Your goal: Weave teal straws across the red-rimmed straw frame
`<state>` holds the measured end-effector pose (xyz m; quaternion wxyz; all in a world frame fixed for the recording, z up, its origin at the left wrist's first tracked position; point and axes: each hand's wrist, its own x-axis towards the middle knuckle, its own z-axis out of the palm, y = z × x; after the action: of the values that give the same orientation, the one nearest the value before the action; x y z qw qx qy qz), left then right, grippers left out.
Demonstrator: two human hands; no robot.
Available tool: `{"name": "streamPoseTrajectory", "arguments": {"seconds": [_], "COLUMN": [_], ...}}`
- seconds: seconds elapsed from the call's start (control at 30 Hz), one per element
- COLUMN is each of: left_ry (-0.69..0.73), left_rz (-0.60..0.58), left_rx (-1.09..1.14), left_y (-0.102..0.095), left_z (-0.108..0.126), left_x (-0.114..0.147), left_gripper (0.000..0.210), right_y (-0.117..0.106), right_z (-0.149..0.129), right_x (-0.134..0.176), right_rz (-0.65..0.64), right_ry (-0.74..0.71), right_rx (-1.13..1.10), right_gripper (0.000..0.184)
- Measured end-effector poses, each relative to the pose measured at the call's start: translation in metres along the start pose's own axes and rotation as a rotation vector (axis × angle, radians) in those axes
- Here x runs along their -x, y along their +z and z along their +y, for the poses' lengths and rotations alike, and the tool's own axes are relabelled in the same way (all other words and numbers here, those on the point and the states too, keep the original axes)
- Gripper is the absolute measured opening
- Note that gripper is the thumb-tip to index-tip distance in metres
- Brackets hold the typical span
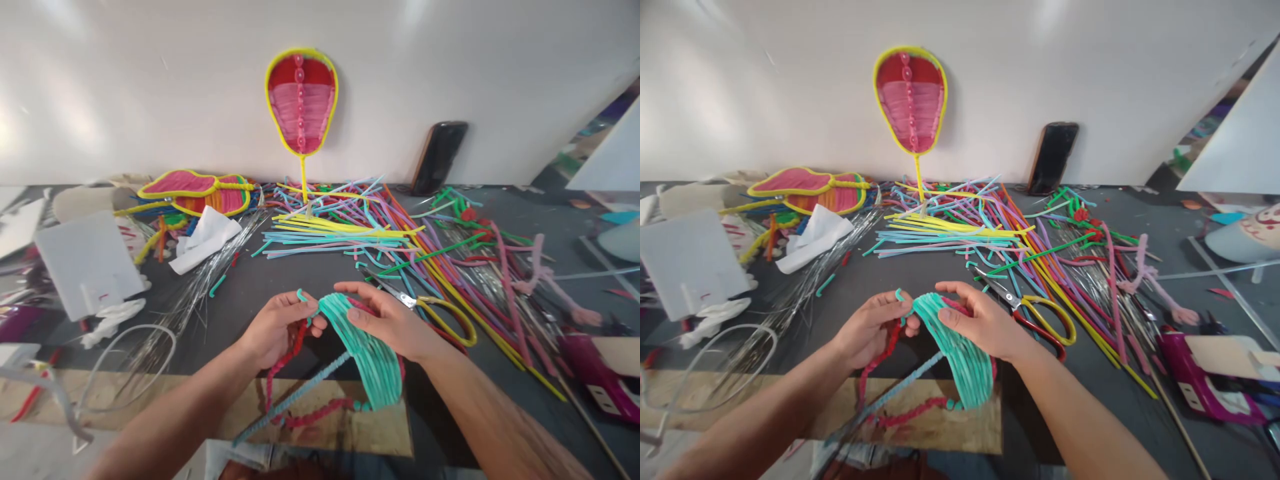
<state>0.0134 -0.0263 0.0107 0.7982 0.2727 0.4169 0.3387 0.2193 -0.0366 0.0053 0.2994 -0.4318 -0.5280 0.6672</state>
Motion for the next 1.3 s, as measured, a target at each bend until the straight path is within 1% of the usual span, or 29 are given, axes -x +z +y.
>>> {"name": "streamPoseTrajectory", "arguments": {"seconds": [0.07,0.13,0.27,0.33,0.43,0.5,0.53,0.57,0.67,0.73,0.8,0.87,1.0,1.07,1.13,1.2,1.3], "left_ry": [0.014,-0.015,-0.111,-0.12,-0.105,-0.084,-0.065,-0.038,0.076,0.146,0.217,0.295,0.39,0.407,0.406,0.392,0.367], "left_rz": [-0.003,-0.049,-0.188,-0.213,-0.222,-0.207,-0.193,-0.176,-0.113,-0.055,0.003,0.054,0.144,0.167,0.177,0.178,0.161], "left_rx": [0.02,0.007,-0.083,-0.136,-0.22,-0.241,-0.237,-0.227,-0.187,-0.156,-0.126,-0.096,-0.044,-0.042,-0.052,-0.07,-0.114], "left_y": [-0.003,-0.006,-0.011,-0.012,-0.011,-0.01,-0.009,-0.009,-0.011,-0.014,-0.018,-0.022,-0.027,-0.028,-0.029,-0.03,-0.031], "left_z": [0.003,0.004,0.005,0.005,0.006,0.008,0.009,0.01,0.012,0.014,0.017,0.02,0.028,0.03,0.031,0.03,0.027], "left_x": [-0.001,-0.001,-0.002,-0.002,-0.001,0.0,0.0,0.001,0.0,-0.002,-0.004,-0.006,-0.007,-0.008,-0.01,-0.011,-0.014], "left_gripper": [0.018,0.018,0.018,0.019,0.023,0.024,0.024,0.024,0.025,0.023,0.022,0.022,0.021,0.021,0.022,0.022,0.023], "right_y": [-0.003,-0.004,-0.007,-0.008,-0.009,-0.01,-0.01,-0.011,-0.015,-0.019,-0.021,-0.023,-0.023,-0.023,-0.022,-0.023,-0.025], "right_z": [0.002,0.002,0.001,0.0,0.002,0.003,0.004,0.005,0.009,0.013,0.015,0.015,0.014,0.013,0.013,0.015,0.018], "right_x": [-0.001,-0.002,-0.003,-0.002,-0.001,-0.002,-0.002,-0.003,-0.009,-0.013,-0.016,-0.018,-0.019,-0.018,-0.018,-0.018,-0.019], "right_rz": [-0.024,-0.024,-0.022,-0.044,-0.071,-0.071,-0.048,-0.003,0.209,0.291,0.289,0.268,0.213,0.203,0.23,0.273,0.334], "right_ry": [0.002,0.018,0.085,0.103,0.089,0.07,0.056,0.036,-0.024,-0.026,0.002,0.021,0.005,-0.017,-0.044,-0.067,-0.095], "right_rx": [-0.112,-0.155,-0.105,-0.052,-0.009,-0.041,-0.07,-0.101,-0.204,-0.298,-0.379,-0.415,-0.466,-0.493,-0.486,-0.424,-0.295], "right_gripper": [0.041,0.036,0.032,0.031,0.03,0.032,0.034,0.035,0.037,0.041,0.046,0.048,0.048,0.043,0.037,0.032,0.029]}}
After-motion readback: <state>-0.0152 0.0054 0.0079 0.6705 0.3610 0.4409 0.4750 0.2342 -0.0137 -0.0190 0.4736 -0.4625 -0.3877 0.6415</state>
